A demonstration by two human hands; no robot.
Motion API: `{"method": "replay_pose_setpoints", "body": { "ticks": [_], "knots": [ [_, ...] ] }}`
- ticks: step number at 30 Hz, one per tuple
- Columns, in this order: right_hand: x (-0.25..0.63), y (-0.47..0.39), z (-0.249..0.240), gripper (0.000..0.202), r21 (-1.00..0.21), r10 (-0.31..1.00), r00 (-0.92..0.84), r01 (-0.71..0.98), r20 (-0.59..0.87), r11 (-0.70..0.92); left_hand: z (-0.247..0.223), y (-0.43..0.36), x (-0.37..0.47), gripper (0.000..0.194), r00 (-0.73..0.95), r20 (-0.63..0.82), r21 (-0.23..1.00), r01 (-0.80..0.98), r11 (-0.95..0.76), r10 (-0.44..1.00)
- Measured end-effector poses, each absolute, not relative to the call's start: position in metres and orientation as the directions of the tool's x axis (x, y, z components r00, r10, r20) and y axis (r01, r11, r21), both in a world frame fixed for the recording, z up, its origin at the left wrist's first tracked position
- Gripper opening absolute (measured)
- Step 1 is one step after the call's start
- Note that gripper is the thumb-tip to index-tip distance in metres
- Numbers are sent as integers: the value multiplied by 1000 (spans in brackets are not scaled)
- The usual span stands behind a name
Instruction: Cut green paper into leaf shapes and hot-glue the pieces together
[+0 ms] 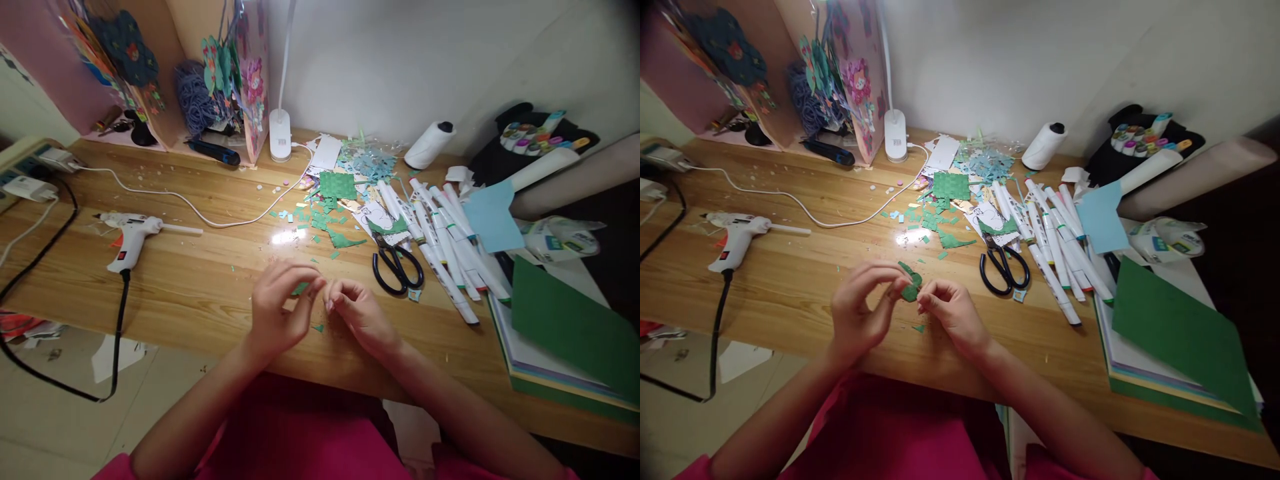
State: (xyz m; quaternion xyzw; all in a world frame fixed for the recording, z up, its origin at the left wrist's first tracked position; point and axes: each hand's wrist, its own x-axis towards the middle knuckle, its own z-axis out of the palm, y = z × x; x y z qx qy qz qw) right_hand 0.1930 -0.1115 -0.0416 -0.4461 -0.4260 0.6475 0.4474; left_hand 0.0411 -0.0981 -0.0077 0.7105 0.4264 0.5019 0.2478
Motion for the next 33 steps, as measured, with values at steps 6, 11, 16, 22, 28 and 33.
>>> {"method": "replay_pose_setpoints", "body": {
  "ticks": [6, 11, 16, 22, 28, 33],
  "knots": [
    [199, -106, -35, 16, -991, 990, -33, -9, -135, -136, 7, -52, 4, 11, 8, 433, 792, 473, -385, 901],
    [192, -96, -41, 26, -973, 991, -129, 229, -21, 9, -8, -24, -6, 14, 101, 190, 941, 264, -211, 976],
    [170, -74, -44, 56, -850, 961, -274, 499, 29, 169, -5, -17, -5, 22, 65, 111, 988, 97, -117, 992],
    [163, -59, -43, 48, -797, 954, -296, 586, -39, 149, 62, 11, -27, 50, -139, 358, 921, 214, -325, 923],
    [160, -50, -43, 41, -881, 961, -268, 468, -68, 69, 91, 29, -24, 20, -126, 529, 845, 162, -509, 839],
    [141, -27, -31, 76, -923, 958, -276, 343, 76, 172, 88, 32, -11, 23, -57, 446, 891, 122, -437, 893]
  ]
}}
